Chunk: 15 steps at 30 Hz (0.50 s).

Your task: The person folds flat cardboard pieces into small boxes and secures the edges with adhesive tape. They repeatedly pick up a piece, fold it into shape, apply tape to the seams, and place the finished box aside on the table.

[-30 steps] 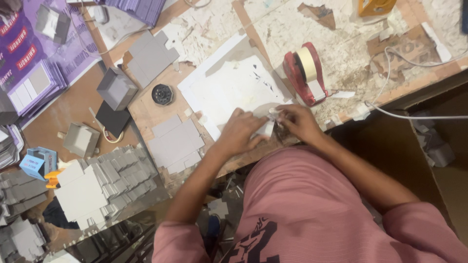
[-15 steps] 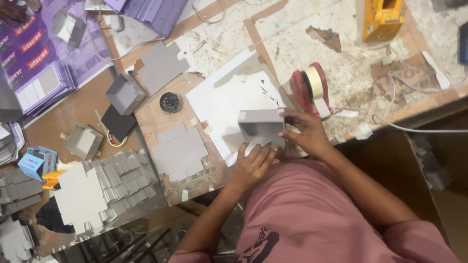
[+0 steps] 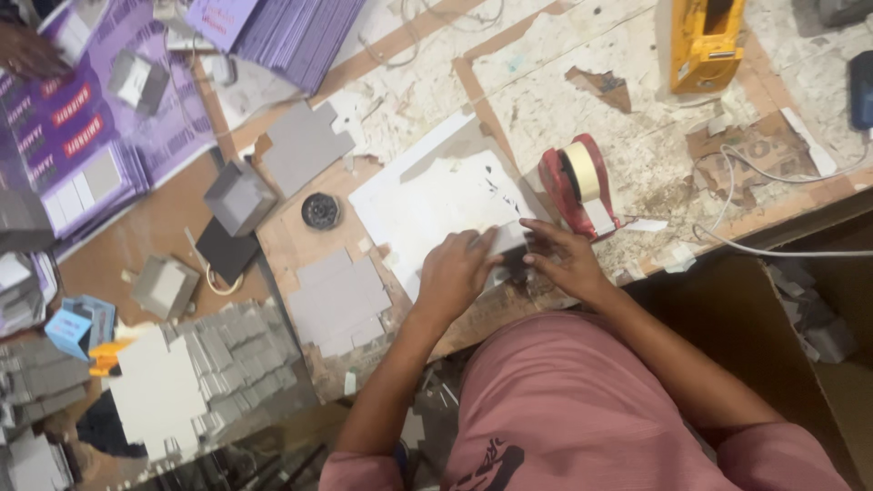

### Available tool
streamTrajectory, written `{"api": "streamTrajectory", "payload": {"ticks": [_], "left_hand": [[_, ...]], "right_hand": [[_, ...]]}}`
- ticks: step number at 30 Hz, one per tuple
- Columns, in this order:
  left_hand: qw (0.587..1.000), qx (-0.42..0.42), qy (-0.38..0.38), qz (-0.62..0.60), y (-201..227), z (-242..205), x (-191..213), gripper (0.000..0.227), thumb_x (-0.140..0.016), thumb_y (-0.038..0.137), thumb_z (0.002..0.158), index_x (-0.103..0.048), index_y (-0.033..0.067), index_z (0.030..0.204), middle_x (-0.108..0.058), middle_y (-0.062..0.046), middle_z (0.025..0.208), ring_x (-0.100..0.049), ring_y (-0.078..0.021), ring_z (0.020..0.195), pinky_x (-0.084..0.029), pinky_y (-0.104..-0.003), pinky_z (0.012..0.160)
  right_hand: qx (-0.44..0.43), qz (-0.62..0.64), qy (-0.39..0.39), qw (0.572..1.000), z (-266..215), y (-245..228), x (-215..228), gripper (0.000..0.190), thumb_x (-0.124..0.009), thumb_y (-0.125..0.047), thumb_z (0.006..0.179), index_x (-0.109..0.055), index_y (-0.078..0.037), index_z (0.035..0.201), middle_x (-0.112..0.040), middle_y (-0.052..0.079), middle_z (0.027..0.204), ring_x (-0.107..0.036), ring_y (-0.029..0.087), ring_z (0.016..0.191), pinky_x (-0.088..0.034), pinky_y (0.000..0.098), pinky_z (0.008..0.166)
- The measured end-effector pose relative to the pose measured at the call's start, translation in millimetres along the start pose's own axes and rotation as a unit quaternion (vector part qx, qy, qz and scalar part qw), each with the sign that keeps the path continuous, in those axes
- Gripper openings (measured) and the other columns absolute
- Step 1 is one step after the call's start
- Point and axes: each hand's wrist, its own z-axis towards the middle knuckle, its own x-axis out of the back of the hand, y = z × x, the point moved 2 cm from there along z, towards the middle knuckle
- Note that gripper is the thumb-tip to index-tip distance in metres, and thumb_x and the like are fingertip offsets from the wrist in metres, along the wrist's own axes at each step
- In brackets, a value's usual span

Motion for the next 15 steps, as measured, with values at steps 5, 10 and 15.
{"api": "streamTrajectory", "payload": {"ticks": [5, 10, 15], "left_hand": [[0.952, 0.129, 0.043, -0.274, -31, 23, -12, 0.045, -0.06, 0.036, 0.114, -0.064, 0.0044, 0.146, -0.073, -0.014, 0.124, -0.071, -0.0202, 0.106, -0.057, -0.037, 0.088], [0.768, 0.302, -0.095, -0.556, -22, 32, -5, 0.069, -0.049, 0.05, 0.102, -0.055, -0.0002, 0.149, -0.071, -0.019, 0.102, -0.064, -0.0285, 0.081, -0.051, -0.042, 0.068], [0.892, 0.085, 0.03, -0.443, 12, 38, 13, 0.082, -0.067, 0.053, 0.1, -0.047, -0.0054, 0.155, -0.062, -0.021, 0.136, -0.062, -0.0303, 0.123, -0.052, -0.039, 0.1]], "right_hand": [[-0.183, 0.121, -0.033, 0.975, 8, -23, -7, 0.064, -0.059, -0.024, 0.105, -0.036, -0.011, 0.163, -0.055, 0.017, 0.151, -0.061, 0.021, 0.126, -0.058, 0.0358, 0.098], [-0.356, 0.264, 0.024, 0.896, 7, -41, 4, 0.057, -0.046, -0.027, 0.101, -0.039, -0.015, 0.156, -0.063, 0.014, 0.126, -0.067, 0.025, 0.091, -0.061, 0.0387, 0.068], [-0.364, 0.314, 0.087, 0.872, -2, -60, 8, 0.054, -0.044, -0.024, 0.101, -0.042, -0.007, 0.152, -0.063, 0.015, 0.127, -0.071, 0.023, 0.098, -0.065, 0.0353, 0.074]]}}
